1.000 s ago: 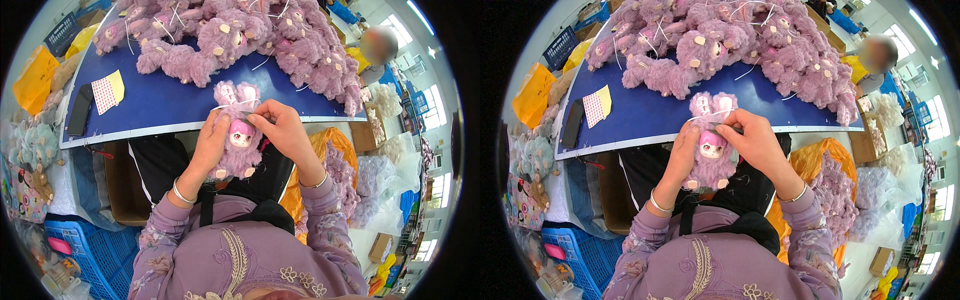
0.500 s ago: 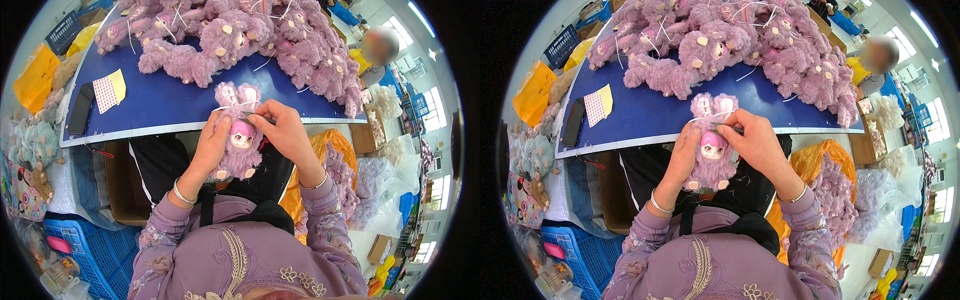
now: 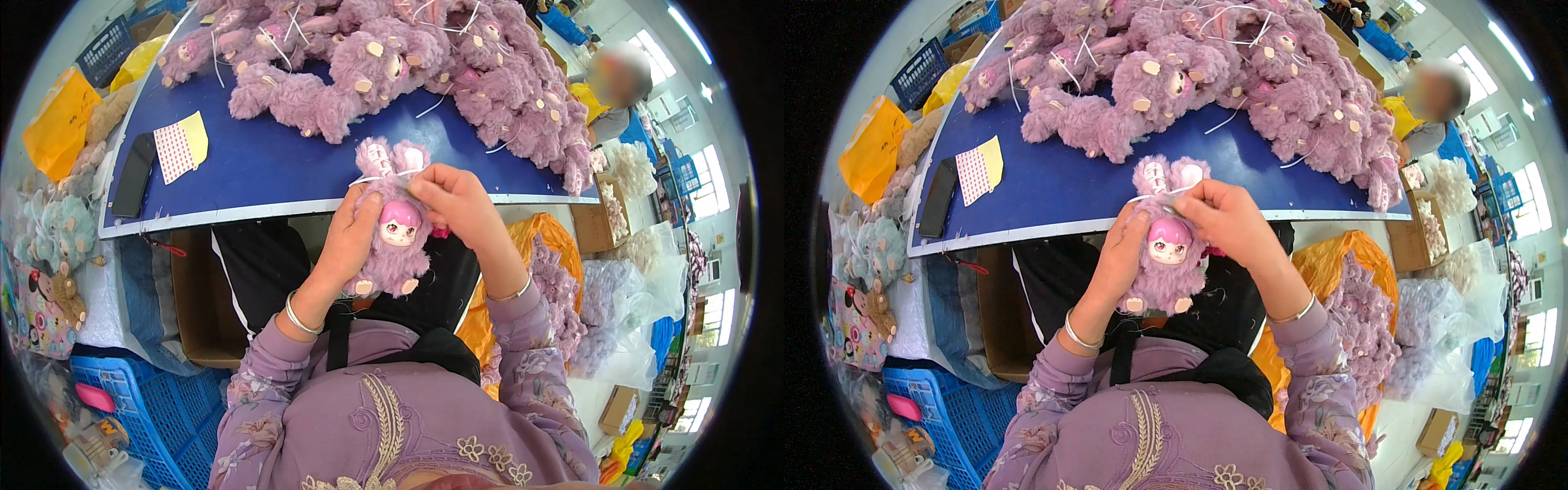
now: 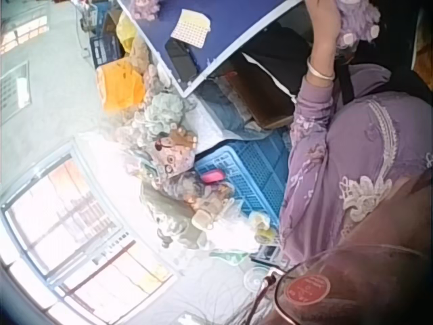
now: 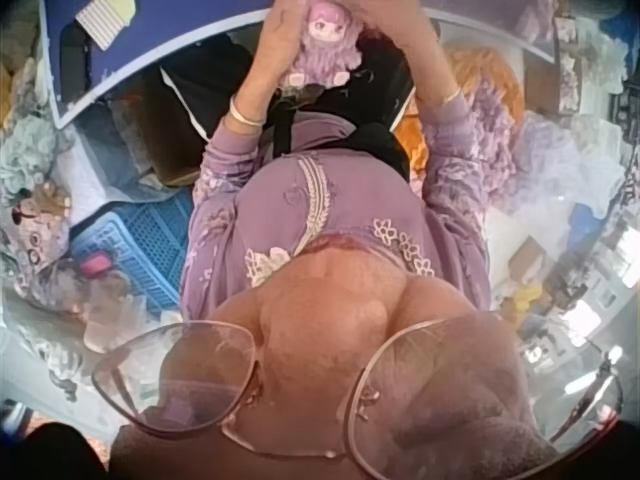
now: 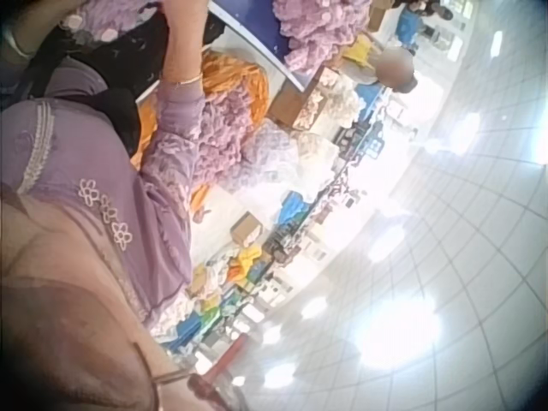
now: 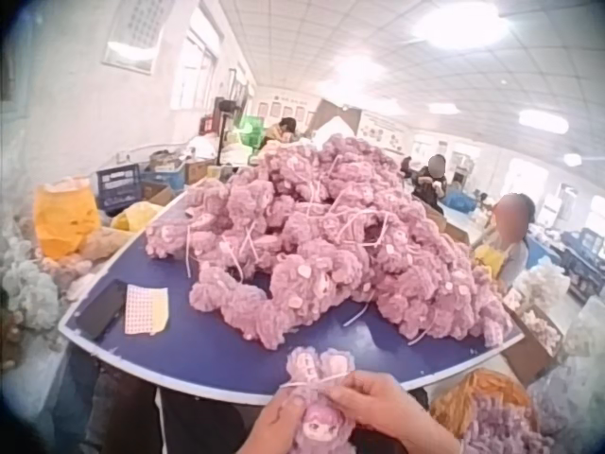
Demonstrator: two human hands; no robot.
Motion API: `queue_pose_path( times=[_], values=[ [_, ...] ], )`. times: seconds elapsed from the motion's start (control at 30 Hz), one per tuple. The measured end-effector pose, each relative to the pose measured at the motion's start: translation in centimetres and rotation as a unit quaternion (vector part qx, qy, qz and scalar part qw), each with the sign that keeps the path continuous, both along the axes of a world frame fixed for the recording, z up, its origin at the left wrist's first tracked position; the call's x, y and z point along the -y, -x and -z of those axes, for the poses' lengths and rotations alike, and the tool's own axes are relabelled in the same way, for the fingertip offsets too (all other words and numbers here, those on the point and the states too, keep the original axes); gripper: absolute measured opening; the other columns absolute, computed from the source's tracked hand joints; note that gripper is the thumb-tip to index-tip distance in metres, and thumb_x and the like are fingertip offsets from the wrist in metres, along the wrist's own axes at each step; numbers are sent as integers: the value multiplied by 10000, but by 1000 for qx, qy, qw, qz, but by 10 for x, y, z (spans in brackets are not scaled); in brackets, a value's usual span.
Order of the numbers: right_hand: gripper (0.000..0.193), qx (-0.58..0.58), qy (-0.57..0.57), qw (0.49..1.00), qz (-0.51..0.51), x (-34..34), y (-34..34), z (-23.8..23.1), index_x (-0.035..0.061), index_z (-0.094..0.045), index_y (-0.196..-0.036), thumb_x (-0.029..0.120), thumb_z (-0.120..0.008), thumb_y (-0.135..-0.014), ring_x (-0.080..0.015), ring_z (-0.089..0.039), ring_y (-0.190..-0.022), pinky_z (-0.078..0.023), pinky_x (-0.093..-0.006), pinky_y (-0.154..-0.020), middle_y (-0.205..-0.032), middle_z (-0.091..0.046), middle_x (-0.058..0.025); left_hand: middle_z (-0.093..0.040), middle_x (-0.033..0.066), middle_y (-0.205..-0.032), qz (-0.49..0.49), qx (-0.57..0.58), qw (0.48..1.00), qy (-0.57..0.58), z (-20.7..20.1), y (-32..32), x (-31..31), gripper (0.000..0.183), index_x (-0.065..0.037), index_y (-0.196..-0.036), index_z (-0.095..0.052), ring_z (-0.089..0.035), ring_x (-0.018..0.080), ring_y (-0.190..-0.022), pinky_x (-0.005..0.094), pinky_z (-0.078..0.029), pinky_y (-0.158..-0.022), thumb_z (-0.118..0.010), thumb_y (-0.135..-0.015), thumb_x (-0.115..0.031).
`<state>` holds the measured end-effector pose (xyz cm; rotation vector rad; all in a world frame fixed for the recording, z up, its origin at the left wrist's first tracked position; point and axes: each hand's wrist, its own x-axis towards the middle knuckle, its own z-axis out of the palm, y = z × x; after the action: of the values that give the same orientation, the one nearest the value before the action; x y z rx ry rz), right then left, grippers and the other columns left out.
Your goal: The person trims loose threads and excess fabric from purple stuffed bunny toys using small scissors. They handle each toy individually, cutting stray threads and then placing the finished items into a pile on the table.
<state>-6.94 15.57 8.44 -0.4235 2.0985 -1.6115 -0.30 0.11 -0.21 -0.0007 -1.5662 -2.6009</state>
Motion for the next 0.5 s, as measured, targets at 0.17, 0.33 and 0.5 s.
queue_pose_path(
  times=[0.17,0.33,0.5],
  values=[
    [179,102,102,989,30,0,4,-4,17,-589,-903,190,-614,-942,-26,-403,-549,-302,-184,-482,-701,-524,29,-588,65,-1071,3,25,1000,-11,0,-2,-1,334,5,-1233,-509,-540,102,-959,254,-447,-863,-427,-996,-215],
    [199,-177,-94,980,-15,-3,-6,-11,-20,-612,-866,171,-667,-887,-73,-504,-612,-402,-233,-550,-712,-601,-26,-589,64,-1071,-5,20,1000,-4,4,0,3,337,9,-1230,-509,-543,102,-955,257,-448,-861,-429,-991,-214],
    [213,-260,-183,948,-12,0,-12,-18,-22,-620,-862,179,-687,-838,-197,-584,-605,-461,-334,-579,-715,-640,-138,-587,64,-1067,-6,15,1000,5,2,-1,1,336,10,-1226,-511,-539,102,-954,258,-446,-862,-428,-989,-213]
  ],
)
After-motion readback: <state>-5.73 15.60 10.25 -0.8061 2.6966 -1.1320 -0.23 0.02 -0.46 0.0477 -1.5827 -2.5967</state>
